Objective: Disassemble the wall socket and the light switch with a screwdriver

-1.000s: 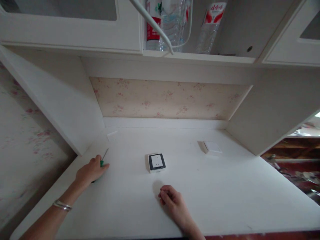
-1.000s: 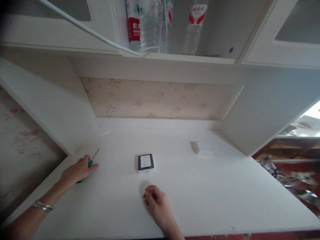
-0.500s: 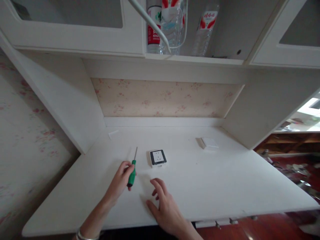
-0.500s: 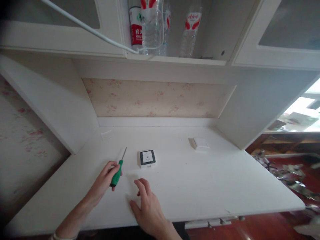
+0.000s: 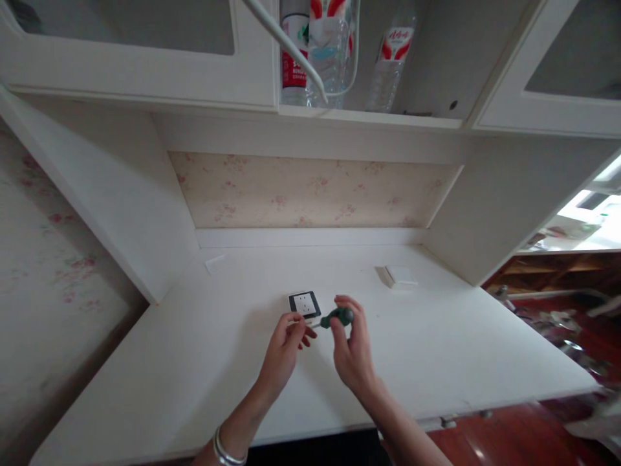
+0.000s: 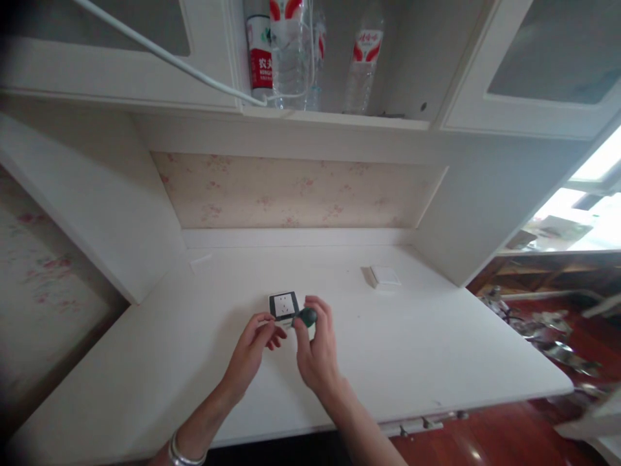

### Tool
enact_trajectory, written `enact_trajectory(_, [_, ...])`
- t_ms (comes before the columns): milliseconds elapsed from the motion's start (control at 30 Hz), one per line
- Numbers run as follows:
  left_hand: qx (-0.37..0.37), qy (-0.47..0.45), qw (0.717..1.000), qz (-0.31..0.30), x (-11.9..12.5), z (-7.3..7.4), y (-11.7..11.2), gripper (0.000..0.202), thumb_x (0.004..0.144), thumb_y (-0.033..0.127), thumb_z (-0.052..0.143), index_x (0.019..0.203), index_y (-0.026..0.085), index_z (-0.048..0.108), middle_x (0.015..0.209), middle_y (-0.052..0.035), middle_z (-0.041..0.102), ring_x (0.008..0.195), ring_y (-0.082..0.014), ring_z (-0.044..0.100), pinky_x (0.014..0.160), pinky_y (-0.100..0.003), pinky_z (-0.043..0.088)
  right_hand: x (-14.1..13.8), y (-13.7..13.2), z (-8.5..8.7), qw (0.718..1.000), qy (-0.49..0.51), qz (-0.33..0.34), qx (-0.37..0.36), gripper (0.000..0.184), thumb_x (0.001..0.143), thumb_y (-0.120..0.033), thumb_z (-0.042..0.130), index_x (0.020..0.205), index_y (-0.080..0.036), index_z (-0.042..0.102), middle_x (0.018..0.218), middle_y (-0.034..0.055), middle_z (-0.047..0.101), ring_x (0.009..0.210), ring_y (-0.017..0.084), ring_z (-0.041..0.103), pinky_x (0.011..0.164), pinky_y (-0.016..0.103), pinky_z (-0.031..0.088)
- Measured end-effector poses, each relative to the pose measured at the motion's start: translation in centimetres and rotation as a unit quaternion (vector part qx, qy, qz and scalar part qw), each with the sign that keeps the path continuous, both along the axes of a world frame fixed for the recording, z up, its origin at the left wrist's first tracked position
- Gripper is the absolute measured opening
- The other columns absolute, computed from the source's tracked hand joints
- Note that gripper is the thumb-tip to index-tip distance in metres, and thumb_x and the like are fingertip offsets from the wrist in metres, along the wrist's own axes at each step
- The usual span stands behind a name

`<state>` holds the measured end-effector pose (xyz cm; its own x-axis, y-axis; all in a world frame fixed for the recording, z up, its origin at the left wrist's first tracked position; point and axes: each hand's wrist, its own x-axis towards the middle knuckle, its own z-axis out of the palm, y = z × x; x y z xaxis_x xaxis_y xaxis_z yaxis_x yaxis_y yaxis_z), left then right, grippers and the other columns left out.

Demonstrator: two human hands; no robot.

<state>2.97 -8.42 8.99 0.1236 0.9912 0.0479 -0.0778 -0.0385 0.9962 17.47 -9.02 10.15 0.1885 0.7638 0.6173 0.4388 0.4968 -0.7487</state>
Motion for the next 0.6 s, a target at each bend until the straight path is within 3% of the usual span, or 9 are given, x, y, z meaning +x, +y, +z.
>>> enact_trajectory(67, [0.026, 0.059, 0.998, 0.013, -0.7, -1.4, 1.6, 0.030, 0.084, 0.045, 0.052, 0.099, 0.018, 0.051, 0.077, -0.0025, 0.062, 0.071, -0.0155, 0.057, 0.066, -0.027, 0.043, 0.5, 1.9, 1.5, 0.991, 0.129, 0.014, -0.033, 0.026, 0.091, -0.032, 0.043, 0.114, -0.023, 0.046, 0.114, 0.0088, 0.055, 0.104, 0.020, 0.055, 0.088, 0.041, 0.044])
enact_trajectory(133, [0.054, 0.140, 0.988, 0.043, -1.4, -3.1, 3.3, 0.038, 0.077, 0.044, 0.061, 0.103, 0.018, 0.053, 0.089, -0.0049, 0.062, 0.077, -0.0169, 0.057, 0.069, -0.029, 0.044, 1.0, 3.7, 2.8, 0.973, 0.225, 0.018, -0.048, 0.021, 0.088, -0.036, 0.048, 0.105, -0.023, 0.049, 0.100, 0.0038, 0.058, 0.090, 0.016, 0.059, 0.080, 0.034, 0.046])
enact_trajectory(267, [0.117, 0.247, 0.957, 0.098, -2.3, -6.0, 6.2, 0.065, 0.062, 0.044, 0.073, 0.117, 0.017, 0.049, 0.118, -0.0117, 0.052, 0.108, -0.0270, 0.050, 0.089, -0.039, 0.041, 1.6, 6.8, 4.8, 0.933, 0.355, 0.040, -0.044, 0.022, 0.083, -0.043, 0.053, 0.082, -0.021, 0.051, 0.069, -0.0041, 0.052, 0.057, 0.008, 0.050, 0.054, 0.021, 0.040])
enact_trajectory(400, [0.141, 0.278, 0.947, 0.082, -2.1, -7.3, 8.1, 0.083, 0.056, 0.044, 0.077, 0.128, 0.017, 0.043, 0.129, -0.0139, 0.047, 0.123, -0.0315, 0.039, 0.103, -0.044, 0.030, 1.1, 9.5, 5.6, 0.902, 0.417, 0.088, -0.073, 0.040, 0.081, -0.057, 0.047, 0.068, -0.020, 0.047, 0.055, -0.0053, 0.046, 0.041, 0.007, 0.039, 0.038, 0.020, 0.028])
enact_trajectory(600, [0.105, 0.248, 0.960, 0.070, -2.2, -8.0, 9.2, 0.083, 0.057, 0.041, 0.077, 0.129, 0.016, 0.043, 0.130, -0.0150, 0.050, 0.124, -0.0304, 0.042, 0.105, -0.043, 0.029, -0.4, 12.5, 4.6, 0.883, 0.433, 0.138, -0.117, 0.036, 0.077, -0.053, 0.053, 0.065, -0.019, 0.047, 0.048, -0.0065, 0.045, 0.036, 0.006, 0.036, 0.035, 0.020, 0.025])
